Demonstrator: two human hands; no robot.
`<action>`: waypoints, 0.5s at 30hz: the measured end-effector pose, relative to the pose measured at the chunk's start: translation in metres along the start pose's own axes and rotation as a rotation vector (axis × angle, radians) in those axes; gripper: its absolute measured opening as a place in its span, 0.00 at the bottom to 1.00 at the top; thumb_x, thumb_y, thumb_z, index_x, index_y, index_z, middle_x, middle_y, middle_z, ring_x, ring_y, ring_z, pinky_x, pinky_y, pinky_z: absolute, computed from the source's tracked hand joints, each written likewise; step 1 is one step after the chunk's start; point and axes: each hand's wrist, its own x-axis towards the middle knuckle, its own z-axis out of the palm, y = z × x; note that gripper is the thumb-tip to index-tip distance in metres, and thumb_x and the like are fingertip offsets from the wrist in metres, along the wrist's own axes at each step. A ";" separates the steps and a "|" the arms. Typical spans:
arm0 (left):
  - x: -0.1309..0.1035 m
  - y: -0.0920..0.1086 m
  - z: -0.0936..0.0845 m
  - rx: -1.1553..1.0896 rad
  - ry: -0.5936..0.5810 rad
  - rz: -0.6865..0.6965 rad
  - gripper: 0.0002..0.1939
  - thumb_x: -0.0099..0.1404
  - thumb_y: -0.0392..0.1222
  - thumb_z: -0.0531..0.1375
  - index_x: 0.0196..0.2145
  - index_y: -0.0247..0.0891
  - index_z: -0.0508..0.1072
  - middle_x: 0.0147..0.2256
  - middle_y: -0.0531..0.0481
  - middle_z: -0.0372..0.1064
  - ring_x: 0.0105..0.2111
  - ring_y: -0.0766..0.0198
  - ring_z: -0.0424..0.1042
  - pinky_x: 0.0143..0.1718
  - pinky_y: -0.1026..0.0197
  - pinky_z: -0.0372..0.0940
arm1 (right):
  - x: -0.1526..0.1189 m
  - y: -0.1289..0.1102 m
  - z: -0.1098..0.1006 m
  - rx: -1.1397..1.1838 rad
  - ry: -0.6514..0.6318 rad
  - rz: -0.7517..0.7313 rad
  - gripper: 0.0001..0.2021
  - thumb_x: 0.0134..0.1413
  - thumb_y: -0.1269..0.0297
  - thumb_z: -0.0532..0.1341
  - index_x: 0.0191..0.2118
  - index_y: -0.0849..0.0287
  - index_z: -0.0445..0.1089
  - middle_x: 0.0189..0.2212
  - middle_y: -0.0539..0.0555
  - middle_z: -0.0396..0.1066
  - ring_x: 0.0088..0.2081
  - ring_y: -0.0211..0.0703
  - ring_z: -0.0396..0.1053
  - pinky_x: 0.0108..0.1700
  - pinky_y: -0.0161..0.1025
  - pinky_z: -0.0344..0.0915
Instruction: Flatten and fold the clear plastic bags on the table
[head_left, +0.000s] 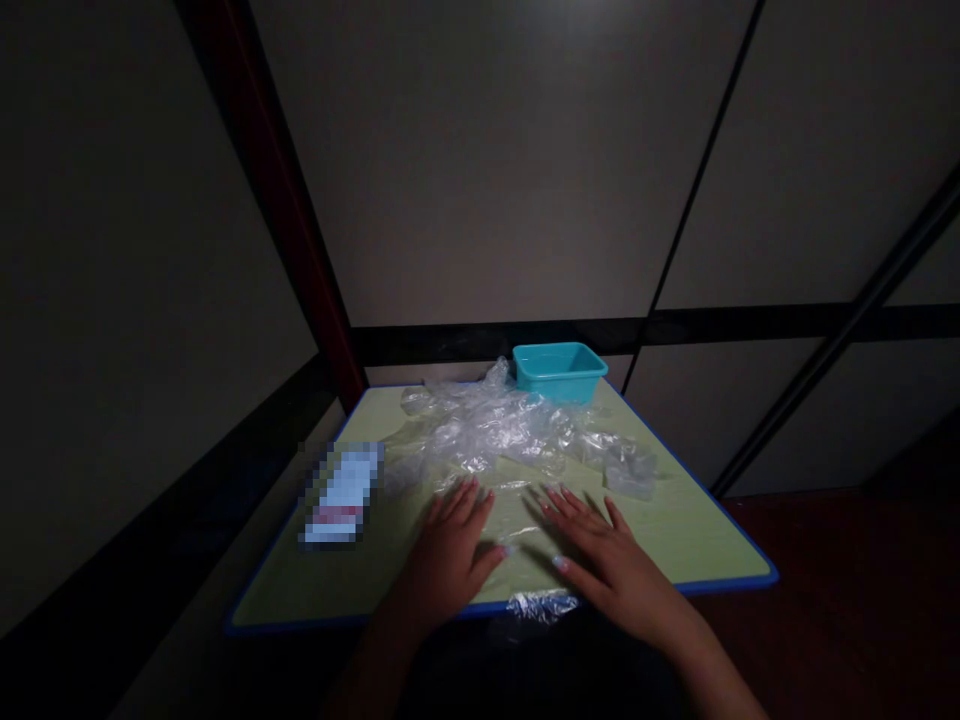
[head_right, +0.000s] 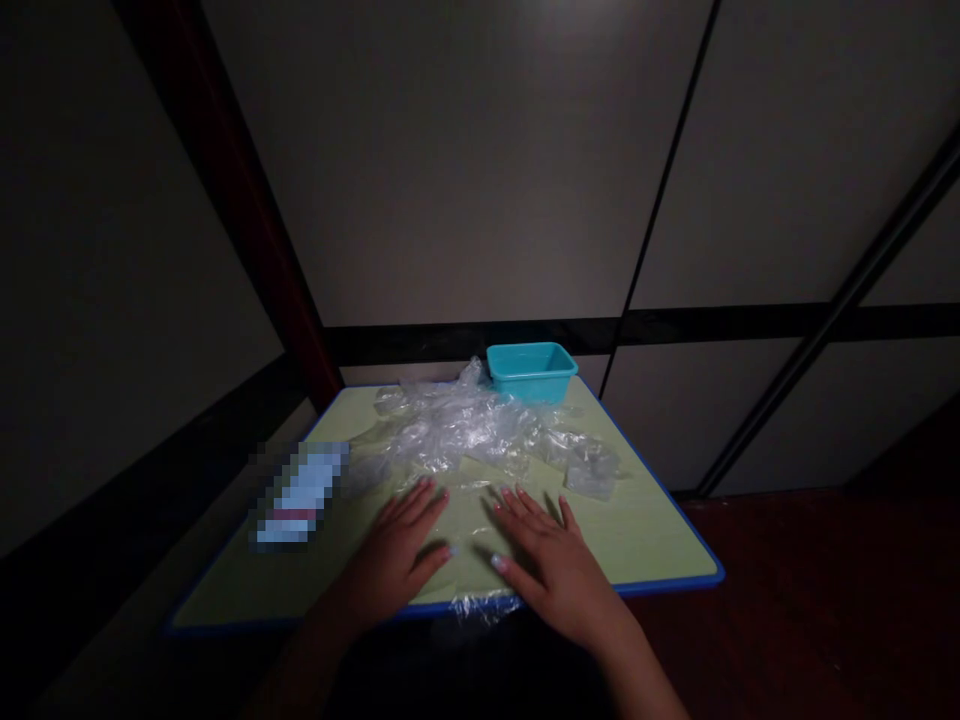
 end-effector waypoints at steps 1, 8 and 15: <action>0.001 0.005 -0.001 -0.029 -0.026 0.045 0.31 0.68 0.53 0.52 0.65 0.42 0.54 0.66 0.45 0.44 0.66 0.54 0.43 0.64 0.45 0.44 | -0.002 0.000 -0.001 0.004 -0.028 0.002 0.28 0.63 0.46 0.48 0.67 0.39 0.42 0.67 0.49 0.42 0.67 0.52 0.41 0.64 0.65 0.34; 0.026 0.028 0.004 -0.051 -0.126 0.200 0.29 0.71 0.55 0.45 0.66 0.44 0.49 0.67 0.49 0.41 0.67 0.60 0.40 0.64 0.46 0.41 | 0.000 0.000 0.010 -0.114 -0.041 0.029 0.32 0.62 0.42 0.44 0.67 0.46 0.38 0.67 0.52 0.39 0.67 0.51 0.39 0.63 0.66 0.36; 0.042 0.013 0.014 -0.025 -0.147 0.162 0.31 0.70 0.57 0.46 0.66 0.47 0.47 0.67 0.49 0.41 0.67 0.57 0.40 0.64 0.41 0.36 | 0.002 -0.003 0.006 -0.164 -0.104 0.051 0.33 0.62 0.40 0.43 0.67 0.47 0.38 0.68 0.52 0.38 0.67 0.51 0.39 0.63 0.67 0.37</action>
